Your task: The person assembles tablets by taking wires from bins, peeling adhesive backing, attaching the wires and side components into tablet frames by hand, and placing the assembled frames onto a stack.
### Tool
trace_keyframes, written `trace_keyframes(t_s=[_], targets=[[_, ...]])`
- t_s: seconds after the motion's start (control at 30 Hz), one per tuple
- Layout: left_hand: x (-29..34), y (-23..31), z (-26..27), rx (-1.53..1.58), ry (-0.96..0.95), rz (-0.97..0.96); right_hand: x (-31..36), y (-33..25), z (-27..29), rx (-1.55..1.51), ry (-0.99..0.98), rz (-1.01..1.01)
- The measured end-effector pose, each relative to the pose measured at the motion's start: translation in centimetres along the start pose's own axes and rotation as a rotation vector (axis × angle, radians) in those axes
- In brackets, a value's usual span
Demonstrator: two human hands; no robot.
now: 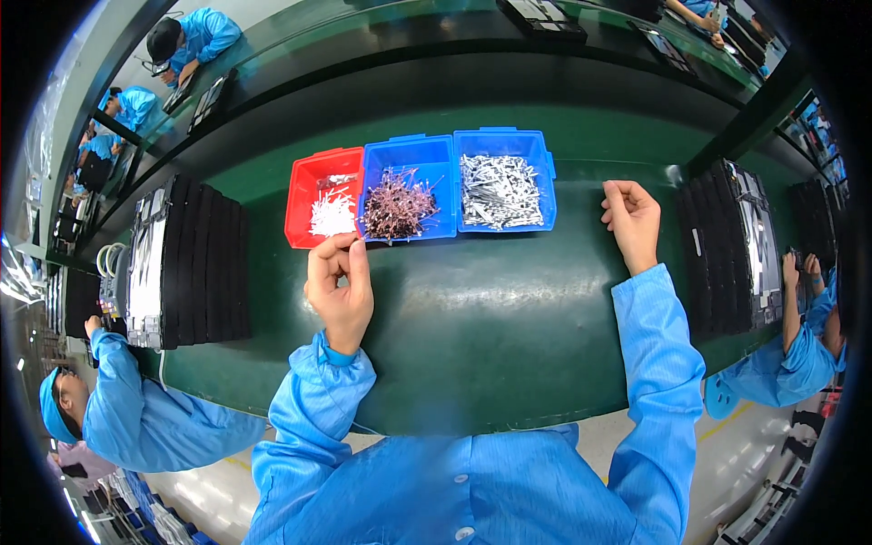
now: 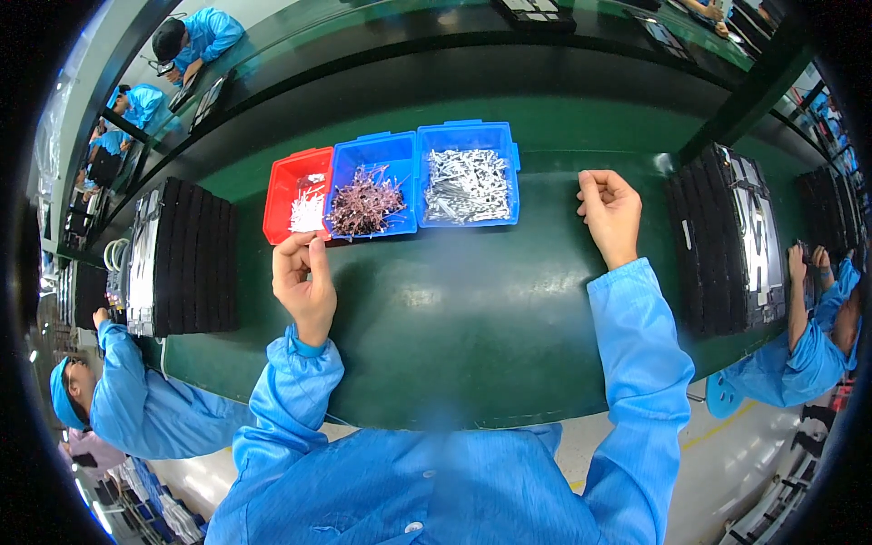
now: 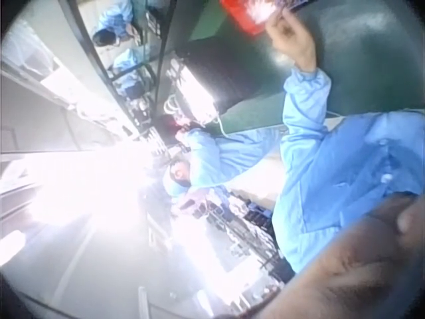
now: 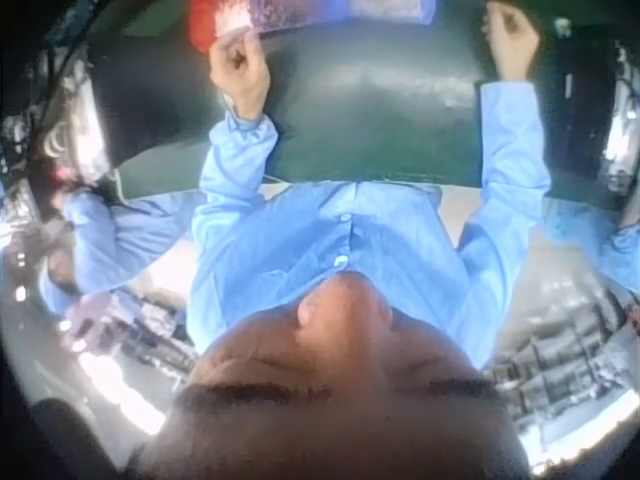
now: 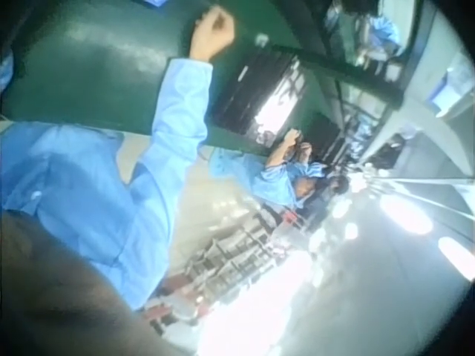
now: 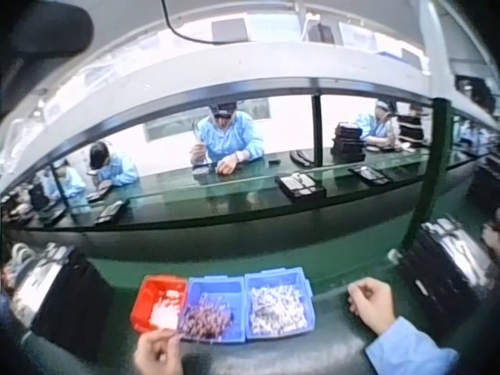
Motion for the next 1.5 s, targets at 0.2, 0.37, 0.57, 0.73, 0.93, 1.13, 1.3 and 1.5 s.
trace_keyframes(t_s=[0.2,0.37,0.57,0.73,0.93,1.13,1.3,1.5], targets=[[2.7,-0.1,-3.2,0.382,-0.205,0.359,3.0,-4.5,-0.3,0.013,0.168,0.206],[7.5,0.5,-9.0,0.933,-0.5,0.792,10.6,-13.0,-8.7,0.093,-0.194,0.663],[8.3,1.8,-9.6,0.915,-0.574,0.727,15.5,-12.1,-15.0,-0.094,-0.514,0.403],[8.3,2.1,-9.4,0.806,-0.577,0.662,15.6,-12.1,-14.6,-0.097,-0.483,0.421],[8.1,2.6,-8.9,0.708,-0.576,0.542,15.8,-12.7,-14.4,-0.086,-0.431,0.467],[8.2,2.7,-8.9,0.673,-0.582,0.512,16.1,-13.0,-14.0,-0.069,-0.385,0.537],[8.2,2.8,-8.7,0.616,-0.586,0.494,16.3,-13.2,-13.9,-0.057,-0.359,0.572],[8.1,2.8,-8.4,0.601,-0.564,0.481,16.2,-13.2,-14.1,-0.075,-0.367,0.537]])
Point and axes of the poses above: each hand's wrist, its own x-axis away from the middle knuckle, its own z-axis out of the back of the hand, y = z × x, the point moved 10 cm from there along -x, towards the middle knuckle, and after that the axes turned 4 degrees about -y, right-handed, at the moved point
